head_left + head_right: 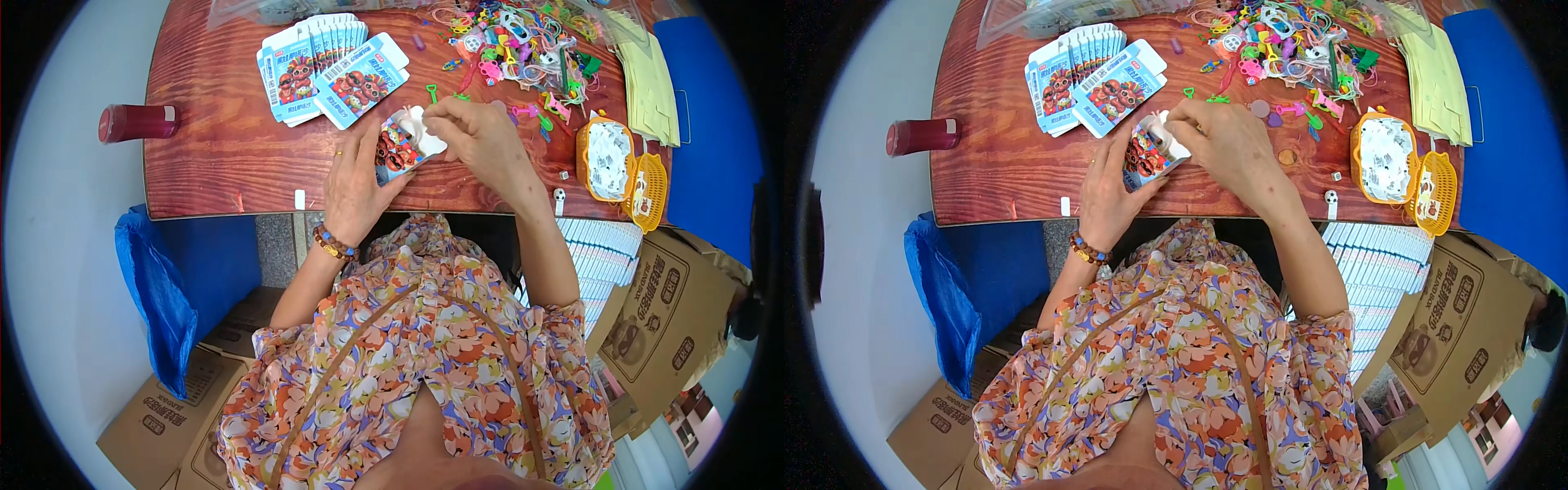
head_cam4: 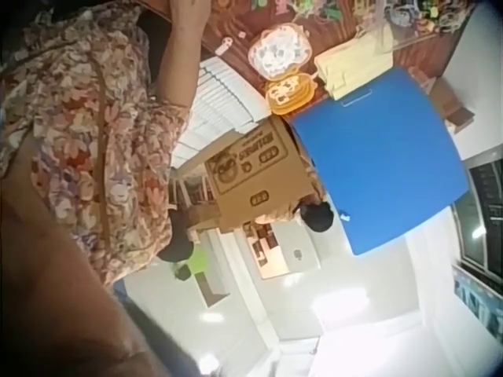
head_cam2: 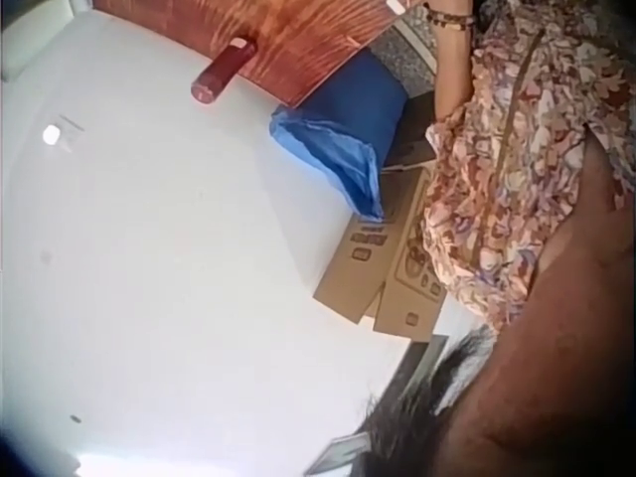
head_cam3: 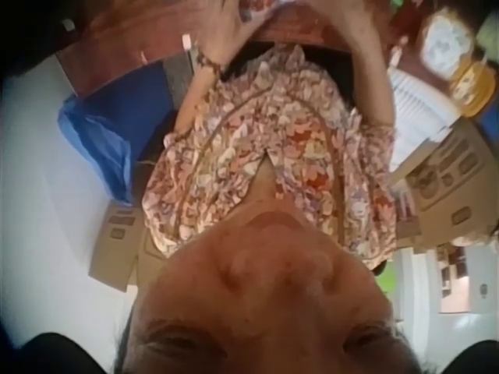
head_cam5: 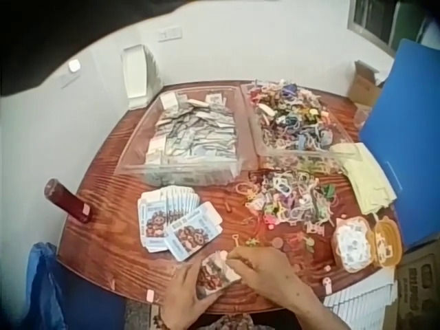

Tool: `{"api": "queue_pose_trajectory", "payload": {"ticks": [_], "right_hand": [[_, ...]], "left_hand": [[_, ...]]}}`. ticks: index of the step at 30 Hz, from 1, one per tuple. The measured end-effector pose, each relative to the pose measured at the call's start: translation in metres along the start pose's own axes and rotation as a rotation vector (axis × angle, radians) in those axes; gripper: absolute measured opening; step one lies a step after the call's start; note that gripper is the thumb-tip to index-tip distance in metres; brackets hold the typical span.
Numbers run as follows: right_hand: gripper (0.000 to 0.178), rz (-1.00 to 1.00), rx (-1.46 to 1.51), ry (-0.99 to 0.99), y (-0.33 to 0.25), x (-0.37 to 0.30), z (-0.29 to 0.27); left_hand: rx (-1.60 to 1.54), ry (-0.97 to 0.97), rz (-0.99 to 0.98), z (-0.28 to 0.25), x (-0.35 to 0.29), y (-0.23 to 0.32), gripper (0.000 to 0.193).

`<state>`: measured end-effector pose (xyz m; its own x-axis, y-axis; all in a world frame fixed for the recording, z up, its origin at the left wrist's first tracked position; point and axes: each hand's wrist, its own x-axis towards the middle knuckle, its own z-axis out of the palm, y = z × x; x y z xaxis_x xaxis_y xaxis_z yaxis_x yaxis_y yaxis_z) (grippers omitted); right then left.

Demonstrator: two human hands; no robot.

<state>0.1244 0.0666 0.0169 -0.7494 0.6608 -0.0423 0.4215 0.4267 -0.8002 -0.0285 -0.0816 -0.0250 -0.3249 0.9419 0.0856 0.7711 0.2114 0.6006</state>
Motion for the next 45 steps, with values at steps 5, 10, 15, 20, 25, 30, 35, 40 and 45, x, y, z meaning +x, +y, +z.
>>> {"api": "queue_pose_trajectory", "payload": {"ticks": [5, 10, 15, 20, 25, 30, 35, 40, 45], "right_hand": [[0.02, -0.001, 0.205, 0.029, 0.001, -0.004, 0.006], [0.022, 0.141, 0.295, 0.183, 0.005, 0.002, -0.005], [0.026, 0.102, -0.438, 0.155, 0.054, 0.033, 0.014], [0.021, 0.21, -0.682, 0.029, 0.037, 0.05, 0.024], [0.015, 0.271, -0.518, 0.052, 0.043, 0.041, 0.006], [0.017, 0.183, 0.154, 0.107, 0.018, 0.001, -0.017], [0.019, 0.137, -0.056, 0.081, 0.013, -0.016, -0.02], [0.022, 0.108, -0.24, 0.138, 0.014, -0.035, -0.042], [0.023, 0.297, -0.158, 0.394, 0.058, -0.076, -0.104]], "left_hand": [[-0.03, 0.027, 0.021, 0.002, 0.003, -0.001, 0.083], [-0.036, 0.087, 0.028, -0.004, -0.001, -0.007, 0.081], [-0.051, 0.078, 0.04, -0.008, 0.001, -0.006, 0.079], [-0.022, 0.104, 0.025, -0.005, -0.001, -0.005, 0.08], [-0.021, 0.077, 0.04, -0.002, 0.001, -0.007, 0.08], [0.01, 0.073, 0.116, 0.006, 0.011, 0.005, 0.082], [-0.018, 0.034, 0.186, 0.014, 0.021, 0.025, 0.08], [-0.038, 0.017, 0.283, 0.029, 0.027, 0.031, 0.081], [-0.143, -0.013, 0.216, 0.027, 0.024, 0.031, 0.077]]}}
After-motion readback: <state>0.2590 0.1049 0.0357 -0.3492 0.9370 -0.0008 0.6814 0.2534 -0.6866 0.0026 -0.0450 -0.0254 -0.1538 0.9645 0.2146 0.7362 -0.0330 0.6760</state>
